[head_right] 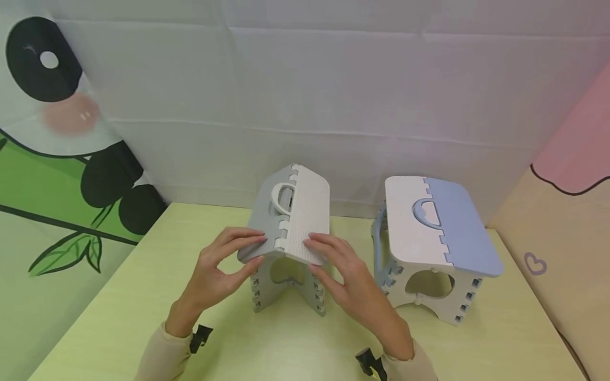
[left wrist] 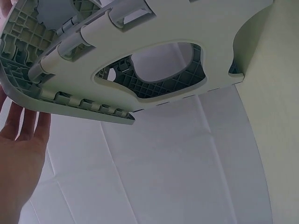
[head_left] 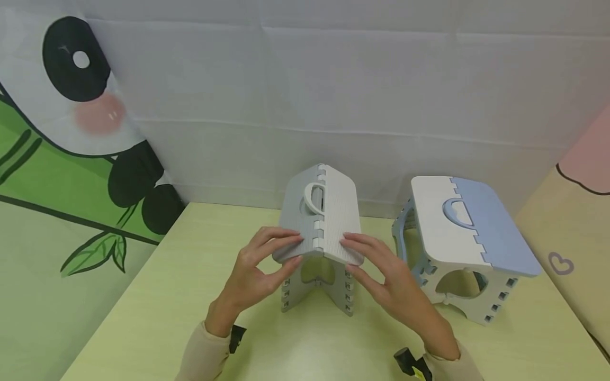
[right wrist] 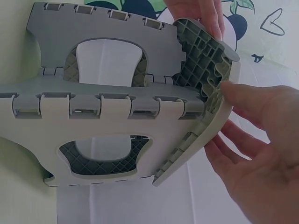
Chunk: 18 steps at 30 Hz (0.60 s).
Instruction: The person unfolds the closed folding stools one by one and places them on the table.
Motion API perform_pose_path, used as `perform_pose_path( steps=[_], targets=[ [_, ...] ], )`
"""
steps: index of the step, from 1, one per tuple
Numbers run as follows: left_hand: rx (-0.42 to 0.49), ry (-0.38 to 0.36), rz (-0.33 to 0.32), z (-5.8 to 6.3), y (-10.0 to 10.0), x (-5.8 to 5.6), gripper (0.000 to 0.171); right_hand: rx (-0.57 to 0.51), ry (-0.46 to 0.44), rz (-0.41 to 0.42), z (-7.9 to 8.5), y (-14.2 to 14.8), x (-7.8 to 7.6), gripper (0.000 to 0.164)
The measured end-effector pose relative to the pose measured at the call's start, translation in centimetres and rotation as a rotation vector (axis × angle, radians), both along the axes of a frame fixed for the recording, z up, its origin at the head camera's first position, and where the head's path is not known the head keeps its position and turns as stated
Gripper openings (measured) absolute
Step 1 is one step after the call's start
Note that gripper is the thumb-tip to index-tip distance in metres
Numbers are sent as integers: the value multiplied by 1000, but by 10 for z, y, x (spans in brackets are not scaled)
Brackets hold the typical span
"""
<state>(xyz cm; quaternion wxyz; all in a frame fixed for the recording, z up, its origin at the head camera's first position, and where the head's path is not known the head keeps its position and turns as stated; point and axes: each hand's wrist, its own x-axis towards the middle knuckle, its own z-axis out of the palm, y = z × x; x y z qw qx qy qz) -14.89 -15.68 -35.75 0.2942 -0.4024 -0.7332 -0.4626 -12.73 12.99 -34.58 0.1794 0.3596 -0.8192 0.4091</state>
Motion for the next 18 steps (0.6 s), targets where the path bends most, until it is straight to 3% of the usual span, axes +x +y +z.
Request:
perform_pose_path(
  steps=[9,18],
  targets=[
    [12,35,-19,1,-3,-2,33,-3,9,39,1,1,-1,55],
    [3,90,-6,2,-2,-3,33,-43,81,63,-1,-1,-2,59]
  ],
)
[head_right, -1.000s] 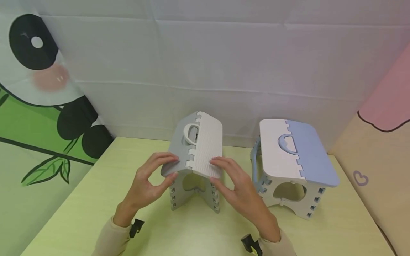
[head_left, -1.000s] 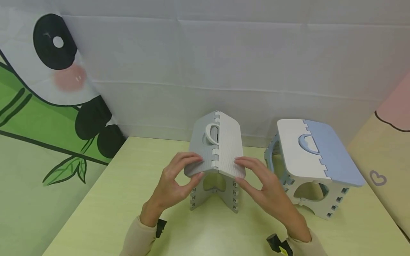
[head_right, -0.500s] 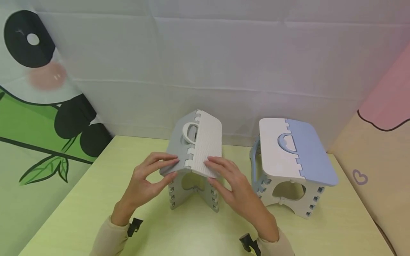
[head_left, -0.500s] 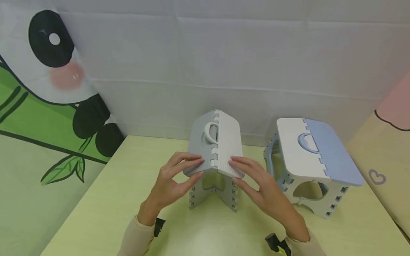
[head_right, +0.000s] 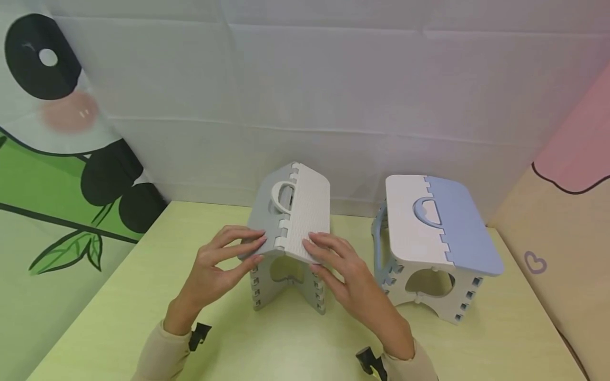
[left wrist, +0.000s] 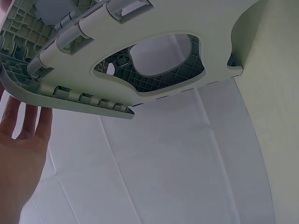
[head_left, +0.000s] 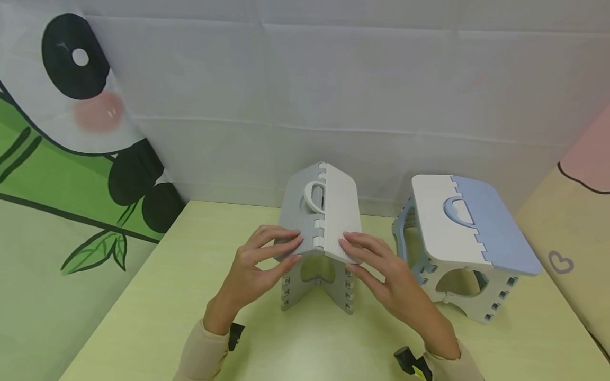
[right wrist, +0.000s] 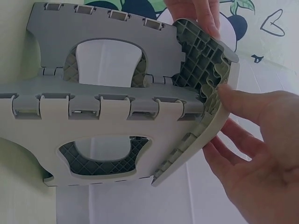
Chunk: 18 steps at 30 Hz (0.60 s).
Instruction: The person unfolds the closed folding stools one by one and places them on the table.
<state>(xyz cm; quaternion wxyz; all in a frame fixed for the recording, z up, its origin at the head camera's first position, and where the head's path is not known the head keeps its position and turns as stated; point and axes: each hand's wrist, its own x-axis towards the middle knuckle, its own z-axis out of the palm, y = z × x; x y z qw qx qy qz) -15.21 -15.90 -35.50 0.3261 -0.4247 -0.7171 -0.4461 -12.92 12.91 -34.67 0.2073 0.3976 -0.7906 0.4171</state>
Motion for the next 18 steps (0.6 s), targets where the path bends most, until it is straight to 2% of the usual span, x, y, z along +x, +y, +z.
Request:
perform_pose_path(
  steps=[5,18],
  targets=[
    [-4,-1,-11,0,-1,0,33,-22,64,19,0,-2,-1,64],
    [-50,-27,-9,2,-4,1,34,26,76,23,1,-1,0,66]
  ],
)
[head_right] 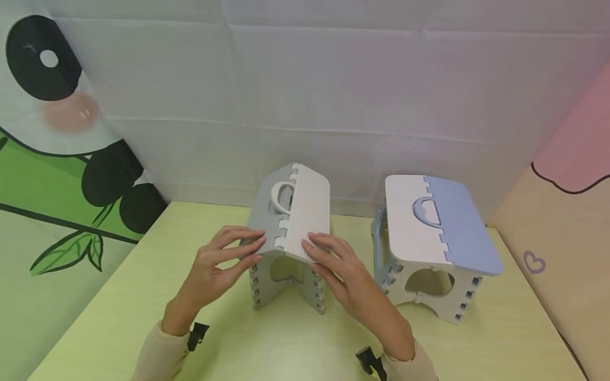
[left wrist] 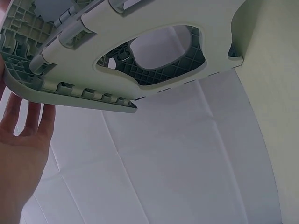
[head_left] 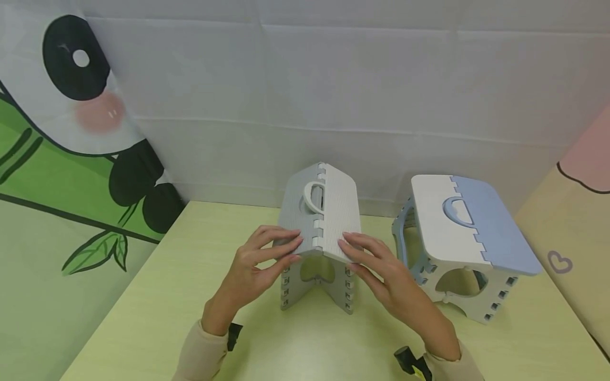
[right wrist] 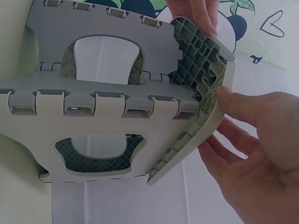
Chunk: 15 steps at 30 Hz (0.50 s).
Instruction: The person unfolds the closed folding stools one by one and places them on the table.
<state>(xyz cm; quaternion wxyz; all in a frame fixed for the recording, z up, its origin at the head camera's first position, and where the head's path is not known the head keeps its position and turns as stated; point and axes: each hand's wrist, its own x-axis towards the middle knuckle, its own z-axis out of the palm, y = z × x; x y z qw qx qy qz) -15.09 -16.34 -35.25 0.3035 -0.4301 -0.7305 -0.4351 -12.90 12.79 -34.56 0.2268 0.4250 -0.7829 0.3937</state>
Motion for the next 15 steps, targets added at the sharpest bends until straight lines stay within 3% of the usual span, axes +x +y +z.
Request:
perform_pose_path(
  steps=[10,15],
  targets=[
    [-2,5,-8,0,0,-1,34,5,11,6,0,0,-1,66],
    [5,15,-7,2,0,-1,34,17,-33,7,0,2,-1,49]
  ],
)
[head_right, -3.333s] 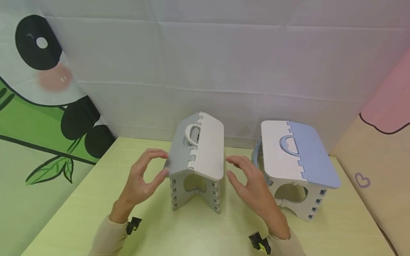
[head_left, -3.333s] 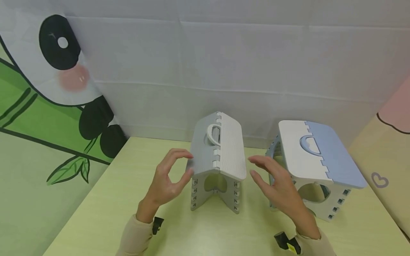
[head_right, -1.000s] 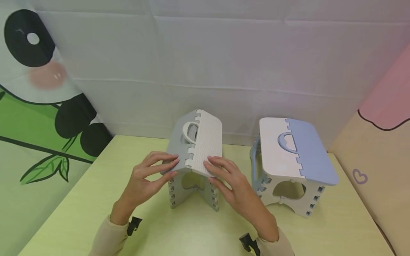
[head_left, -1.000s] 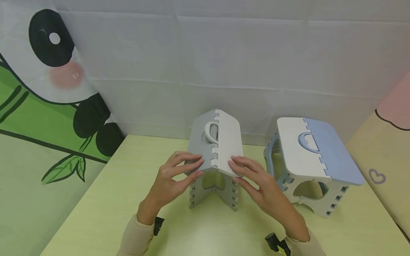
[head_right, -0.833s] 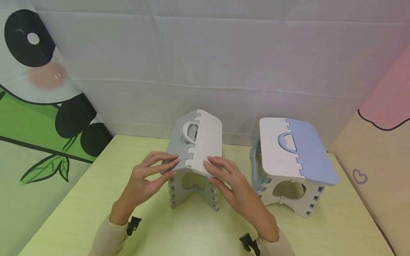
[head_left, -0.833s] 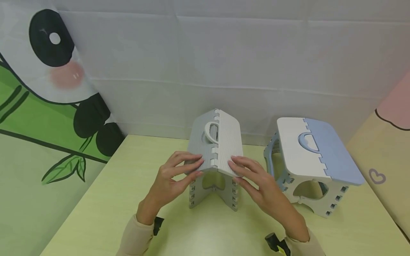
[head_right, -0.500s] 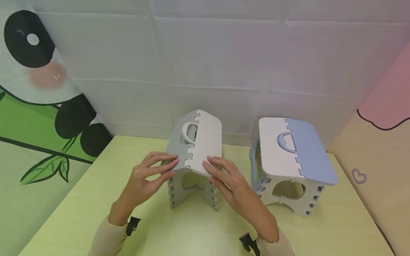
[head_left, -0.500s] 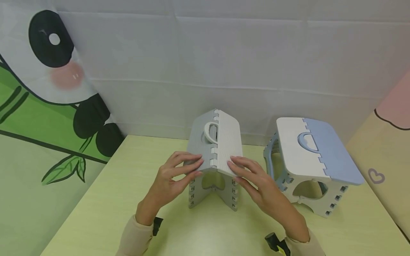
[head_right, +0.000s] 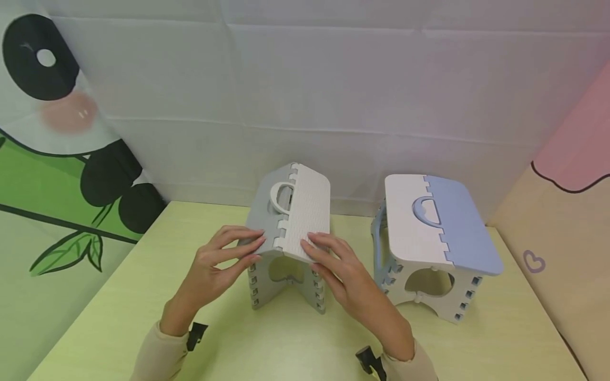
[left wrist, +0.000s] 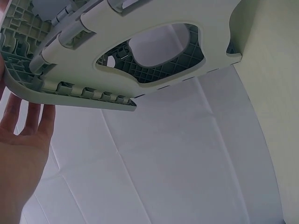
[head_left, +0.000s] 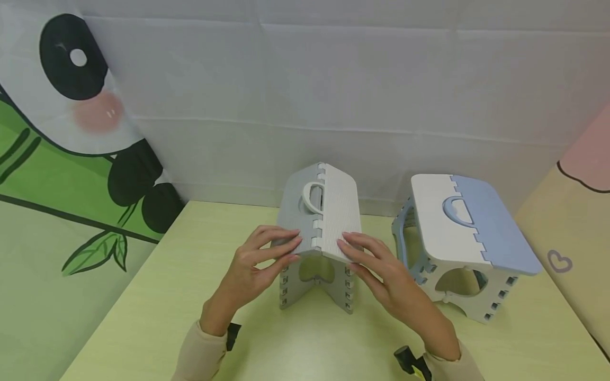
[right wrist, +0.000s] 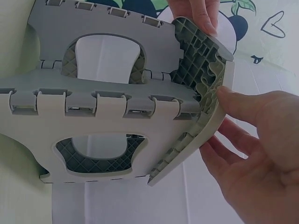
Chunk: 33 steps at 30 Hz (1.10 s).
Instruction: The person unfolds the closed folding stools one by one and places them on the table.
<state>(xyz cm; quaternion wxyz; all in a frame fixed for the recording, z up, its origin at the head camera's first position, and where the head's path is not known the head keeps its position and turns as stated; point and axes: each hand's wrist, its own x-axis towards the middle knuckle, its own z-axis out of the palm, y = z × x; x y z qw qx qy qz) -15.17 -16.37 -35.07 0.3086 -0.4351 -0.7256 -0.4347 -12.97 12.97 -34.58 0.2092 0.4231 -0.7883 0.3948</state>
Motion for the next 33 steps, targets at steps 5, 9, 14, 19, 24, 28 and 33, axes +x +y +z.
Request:
perform_pose_path(
  steps=[5,9,14,19,24,28,33],
  targets=[
    [1,-4,1,1,1,1,34,10,-20,-7,-1,0,0,46],
    [-15,-34,15,1,-1,1,35,-4,29,-4,0,-2,-1,61],
    [-29,-65,26,0,-2,1,34,-10,56,-4,-1,-2,-1,67],
    [-25,-55,18,0,-2,1,34,-4,40,-2,1,-2,-1,61],
    [-24,-40,19,0,-3,0,34,13,2,-5,0,0,-2,45],
    [-27,-38,18,-1,-3,0,34,26,-6,-17,-2,0,-3,43],
    [-32,-43,20,-1,-3,0,34,31,-3,-23,-3,1,-2,43]
  ],
)
